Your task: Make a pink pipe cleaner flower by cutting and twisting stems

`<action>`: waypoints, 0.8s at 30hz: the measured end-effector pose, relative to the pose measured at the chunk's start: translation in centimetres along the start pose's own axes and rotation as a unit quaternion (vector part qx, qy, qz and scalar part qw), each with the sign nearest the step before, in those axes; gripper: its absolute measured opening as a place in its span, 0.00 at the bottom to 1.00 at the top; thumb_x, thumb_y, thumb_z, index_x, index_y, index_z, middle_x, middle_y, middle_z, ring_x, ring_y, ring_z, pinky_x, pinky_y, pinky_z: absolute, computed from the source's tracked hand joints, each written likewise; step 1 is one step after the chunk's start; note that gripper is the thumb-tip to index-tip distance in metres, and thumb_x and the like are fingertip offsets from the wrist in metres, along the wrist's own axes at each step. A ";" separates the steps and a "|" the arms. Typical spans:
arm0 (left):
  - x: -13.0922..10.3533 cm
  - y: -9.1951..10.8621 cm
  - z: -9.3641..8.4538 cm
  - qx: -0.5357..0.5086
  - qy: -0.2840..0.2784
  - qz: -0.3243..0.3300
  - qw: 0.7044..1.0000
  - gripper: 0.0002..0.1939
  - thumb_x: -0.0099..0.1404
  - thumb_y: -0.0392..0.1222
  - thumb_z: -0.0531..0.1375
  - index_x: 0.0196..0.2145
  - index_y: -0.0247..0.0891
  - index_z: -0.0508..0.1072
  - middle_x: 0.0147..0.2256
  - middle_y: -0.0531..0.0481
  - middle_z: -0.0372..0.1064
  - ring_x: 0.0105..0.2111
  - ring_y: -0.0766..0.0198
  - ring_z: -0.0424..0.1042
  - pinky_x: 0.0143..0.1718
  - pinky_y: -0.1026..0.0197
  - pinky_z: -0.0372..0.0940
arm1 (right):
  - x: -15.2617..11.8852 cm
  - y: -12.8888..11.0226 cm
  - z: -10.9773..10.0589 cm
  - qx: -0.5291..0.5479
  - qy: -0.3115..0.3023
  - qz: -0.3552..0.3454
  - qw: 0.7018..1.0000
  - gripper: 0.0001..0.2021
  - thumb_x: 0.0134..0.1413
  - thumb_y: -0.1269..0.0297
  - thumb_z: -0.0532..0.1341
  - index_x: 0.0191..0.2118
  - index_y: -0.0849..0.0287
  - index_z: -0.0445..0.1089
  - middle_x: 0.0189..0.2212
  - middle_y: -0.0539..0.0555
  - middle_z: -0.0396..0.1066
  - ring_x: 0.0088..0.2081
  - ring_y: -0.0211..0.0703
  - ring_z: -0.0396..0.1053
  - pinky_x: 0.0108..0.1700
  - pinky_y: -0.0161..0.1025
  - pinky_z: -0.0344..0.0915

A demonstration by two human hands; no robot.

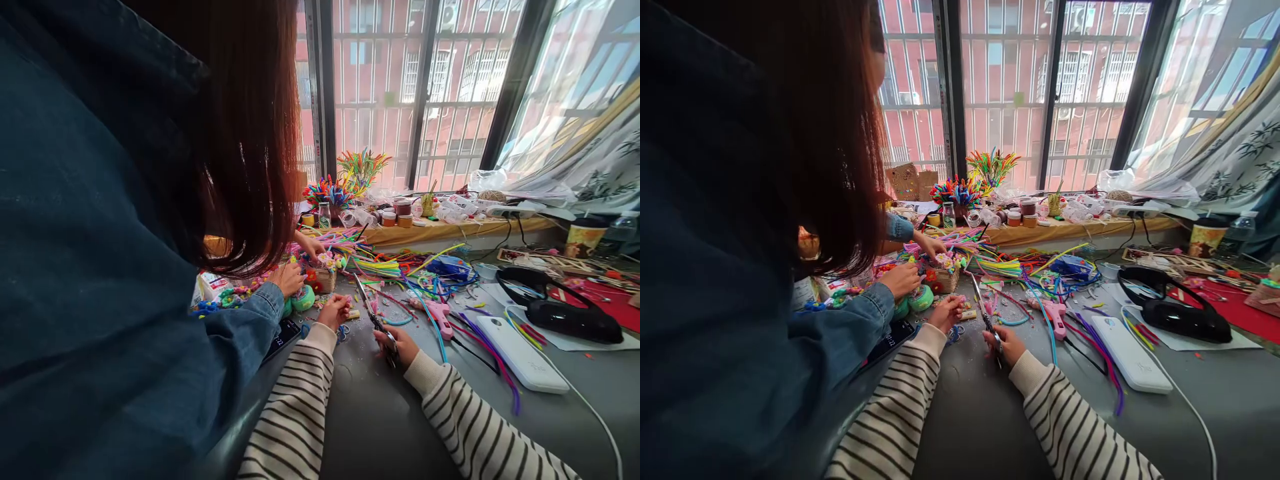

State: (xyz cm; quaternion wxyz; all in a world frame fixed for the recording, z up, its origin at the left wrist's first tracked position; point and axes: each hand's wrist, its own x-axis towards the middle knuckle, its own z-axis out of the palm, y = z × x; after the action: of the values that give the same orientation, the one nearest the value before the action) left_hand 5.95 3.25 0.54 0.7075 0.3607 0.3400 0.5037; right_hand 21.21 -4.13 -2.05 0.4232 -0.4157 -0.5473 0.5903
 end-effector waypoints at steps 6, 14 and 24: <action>-1.4 1.1 -2.3 0.076 0.105 0.054 0.990 0.10 0.41 0.35 0.60 0.20 0.33 0.60 0.16 0.54 0.63 0.16 0.73 0.63 0.18 0.70 0.59 | -1.7 -0.6 -2.2 -0.054 0.041 -0.005 0.998 0.14 0.32 0.54 0.58 0.20 0.61 0.60 0.13 0.44 0.54 0.16 0.31 0.54 0.24 0.38 0.62; -1.6 0.7 -3.6 0.173 0.162 0.145 0.961 0.05 0.37 0.31 0.60 0.16 0.32 0.65 0.15 0.53 0.63 0.17 0.72 0.63 0.20 0.69 0.58 | -1.5 -1.2 -2.5 0.048 -0.009 0.082 0.995 0.20 0.28 0.46 0.56 0.21 0.61 0.60 0.18 0.48 0.57 0.21 0.32 0.58 0.32 0.41 0.61; -1.7 0.6 -3.0 0.208 0.173 0.178 0.946 0.18 0.35 0.21 0.57 0.26 0.35 0.68 0.30 0.48 0.64 0.30 0.66 0.64 0.31 0.66 0.57 | -1.7 -2.3 -0.6 0.149 -0.193 0.083 0.966 0.28 0.26 0.39 0.51 0.27 0.62 0.62 0.28 0.55 0.61 0.35 0.42 0.59 0.41 0.48 0.53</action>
State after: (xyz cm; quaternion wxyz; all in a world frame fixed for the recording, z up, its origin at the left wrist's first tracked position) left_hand 2.68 2.24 -0.25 0.4461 0.4614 0.4850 0.5940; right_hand 22.37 -5.44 0.27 0.3163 -0.2700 -0.4883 0.7672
